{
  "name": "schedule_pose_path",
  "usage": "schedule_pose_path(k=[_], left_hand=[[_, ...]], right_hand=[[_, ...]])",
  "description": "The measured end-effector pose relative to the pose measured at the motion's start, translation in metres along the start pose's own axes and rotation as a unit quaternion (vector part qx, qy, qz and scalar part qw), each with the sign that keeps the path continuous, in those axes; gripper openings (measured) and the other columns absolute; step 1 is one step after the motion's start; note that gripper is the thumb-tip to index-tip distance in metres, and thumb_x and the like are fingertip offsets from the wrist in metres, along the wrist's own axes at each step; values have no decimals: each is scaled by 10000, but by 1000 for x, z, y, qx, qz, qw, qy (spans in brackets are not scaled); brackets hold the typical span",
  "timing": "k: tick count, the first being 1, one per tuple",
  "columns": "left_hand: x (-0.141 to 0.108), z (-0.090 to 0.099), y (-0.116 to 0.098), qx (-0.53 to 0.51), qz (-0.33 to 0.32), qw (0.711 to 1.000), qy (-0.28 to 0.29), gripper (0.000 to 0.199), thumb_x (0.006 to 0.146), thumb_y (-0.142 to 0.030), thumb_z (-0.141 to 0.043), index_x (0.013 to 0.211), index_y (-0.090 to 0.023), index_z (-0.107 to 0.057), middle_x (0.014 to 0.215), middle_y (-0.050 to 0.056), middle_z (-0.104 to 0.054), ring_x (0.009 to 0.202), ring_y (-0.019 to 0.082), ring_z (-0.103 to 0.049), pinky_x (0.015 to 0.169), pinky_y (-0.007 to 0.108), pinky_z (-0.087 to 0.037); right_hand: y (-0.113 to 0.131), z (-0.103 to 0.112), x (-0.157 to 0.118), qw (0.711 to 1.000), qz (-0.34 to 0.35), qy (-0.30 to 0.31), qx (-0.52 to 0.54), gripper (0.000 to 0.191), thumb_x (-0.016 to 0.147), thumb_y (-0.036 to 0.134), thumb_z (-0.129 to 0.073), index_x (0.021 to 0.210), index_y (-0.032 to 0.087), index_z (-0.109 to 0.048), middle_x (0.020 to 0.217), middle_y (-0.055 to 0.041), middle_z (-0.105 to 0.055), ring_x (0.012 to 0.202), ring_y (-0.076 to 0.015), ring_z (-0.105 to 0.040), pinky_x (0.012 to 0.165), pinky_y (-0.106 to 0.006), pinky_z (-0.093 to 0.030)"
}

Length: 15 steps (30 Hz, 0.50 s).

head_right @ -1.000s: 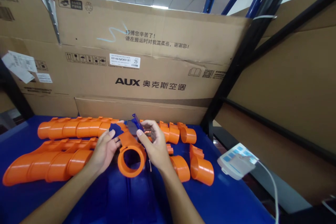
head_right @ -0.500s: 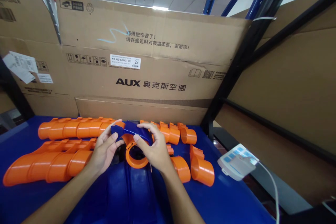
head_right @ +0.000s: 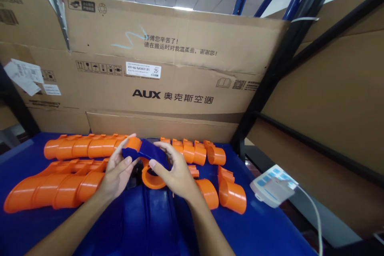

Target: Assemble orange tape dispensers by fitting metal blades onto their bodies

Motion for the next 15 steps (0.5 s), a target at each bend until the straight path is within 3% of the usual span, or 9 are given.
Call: schedule_pose_path(k=[5, 10, 15], left_hand=[[0, 4, 2, -8, -21, 999, 23, 669, 854, -393, -745, 1473, -280, -519, 1536, 119, -532, 1420, 355, -482, 1159, 498, -423], [3, 0, -4, 37, -15, 999, 17, 705, 853, -354, -762, 1487, -272, -463, 1434, 150, -625, 1280, 342, -624, 1089, 503, -494], [6, 0, -4, 74, -33, 996, -24, 614, 824, -310, -801, 1370, -270, -523, 1353, 128, -680, 1228, 314, -661, 1080, 492, -501]], right_hand=[[4, 1, -2, 978, 119, -46, -167, 579, 841, 307, -787, 1376, 271, -568, 1315, -102, -668, 1183, -305, -642, 1040, -497, -518], [-2, -1, -5, 935, 215, -60, -277, 633, 840, 256, -790, 1426, 266, -553, 1238, -124, -640, 1101, -292, -627, 961, -496, -547], [-7, -2, -4, 920, 247, -58, -300, 673, 839, 247, -801, 1457, 266, -533, 1212, -123, -629, 1087, -290, -619, 936, -492, -551]])
Point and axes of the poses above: each hand's wrist, its own x-axis towards the middle knuckle, its own z-axis out of the back of the hand, y = z × x, the point moved 1 cm from there along x, towards the middle knuckle
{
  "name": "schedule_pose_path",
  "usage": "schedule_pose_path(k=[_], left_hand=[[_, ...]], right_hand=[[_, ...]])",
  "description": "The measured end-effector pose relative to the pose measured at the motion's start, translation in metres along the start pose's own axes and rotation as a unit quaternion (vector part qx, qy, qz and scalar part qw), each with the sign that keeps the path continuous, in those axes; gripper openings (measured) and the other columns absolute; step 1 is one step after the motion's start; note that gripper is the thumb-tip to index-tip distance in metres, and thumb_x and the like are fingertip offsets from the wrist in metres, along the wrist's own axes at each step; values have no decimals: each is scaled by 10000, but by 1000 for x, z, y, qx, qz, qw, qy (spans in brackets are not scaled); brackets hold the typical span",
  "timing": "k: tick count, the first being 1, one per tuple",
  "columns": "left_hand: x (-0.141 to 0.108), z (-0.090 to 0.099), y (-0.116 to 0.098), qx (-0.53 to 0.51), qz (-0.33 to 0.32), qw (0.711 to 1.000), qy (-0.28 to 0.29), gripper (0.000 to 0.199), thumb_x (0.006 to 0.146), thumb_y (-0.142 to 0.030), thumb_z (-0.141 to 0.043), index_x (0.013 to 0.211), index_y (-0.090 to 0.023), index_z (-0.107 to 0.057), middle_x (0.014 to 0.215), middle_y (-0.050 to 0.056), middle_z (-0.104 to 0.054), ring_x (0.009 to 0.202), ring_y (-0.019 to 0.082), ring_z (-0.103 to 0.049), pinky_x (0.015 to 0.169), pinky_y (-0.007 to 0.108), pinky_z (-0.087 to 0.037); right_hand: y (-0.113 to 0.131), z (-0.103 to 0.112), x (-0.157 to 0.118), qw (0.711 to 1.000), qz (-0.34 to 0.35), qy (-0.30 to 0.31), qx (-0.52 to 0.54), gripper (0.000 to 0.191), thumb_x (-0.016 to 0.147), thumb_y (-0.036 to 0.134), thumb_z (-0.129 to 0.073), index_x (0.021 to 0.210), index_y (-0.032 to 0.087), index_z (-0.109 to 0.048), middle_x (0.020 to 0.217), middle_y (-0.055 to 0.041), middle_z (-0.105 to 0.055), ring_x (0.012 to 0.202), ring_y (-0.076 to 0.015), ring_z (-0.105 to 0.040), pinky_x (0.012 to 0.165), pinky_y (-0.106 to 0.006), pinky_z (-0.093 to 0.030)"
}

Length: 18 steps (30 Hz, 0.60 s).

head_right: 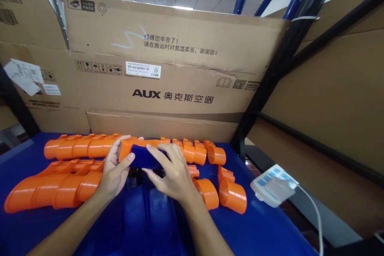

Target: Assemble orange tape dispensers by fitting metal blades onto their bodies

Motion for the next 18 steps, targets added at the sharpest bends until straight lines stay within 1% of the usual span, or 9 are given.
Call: schedule_pose_path(k=[6, 12, 18], left_hand=[[2, 3, 2, 10, -5, 1000, -15, 534, 788, -291, -828, 1241, -263, -547, 1273, 112, -716, 1199, 311, -677, 1050, 492, -523], [4, 4, 3, 24, -14, 999, -25, 520, 771, -300, -832, 1208, -265, -552, 1249, 95, -723, 1177, 302, -689, 1021, 462, -543], [4, 6, 4, 53, -23, 998, -41, 463, 769, -324, -825, 1154, -261, -577, 1214, 76, -727, 1162, 289, -693, 989, 420, -557]], right_hand=[[0, 0, 0, 1000, 10, -9, -4, 724, 829, 254, -815, 1485, 295, -512, 1189, -109, -639, 1054, -284, -625, 905, -479, -561], [2, -1, 0, 1000, 6, -7, -11, 718, 837, 271, -807, 1491, 316, -514, 1187, -108, -643, 1048, -291, -636, 893, -488, -569], [2, -1, 0, 1000, 5, -1, -11, 699, 840, 279, -805, 1480, 311, -526, 1188, -109, -645, 1051, -289, -637, 887, -489, -574]])
Point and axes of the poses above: each hand's wrist, its own x-axis towards the middle knuckle, its own z-axis out of the back of the hand, y = z × x, the point moved 1 cm from there along x, towards the middle knuckle
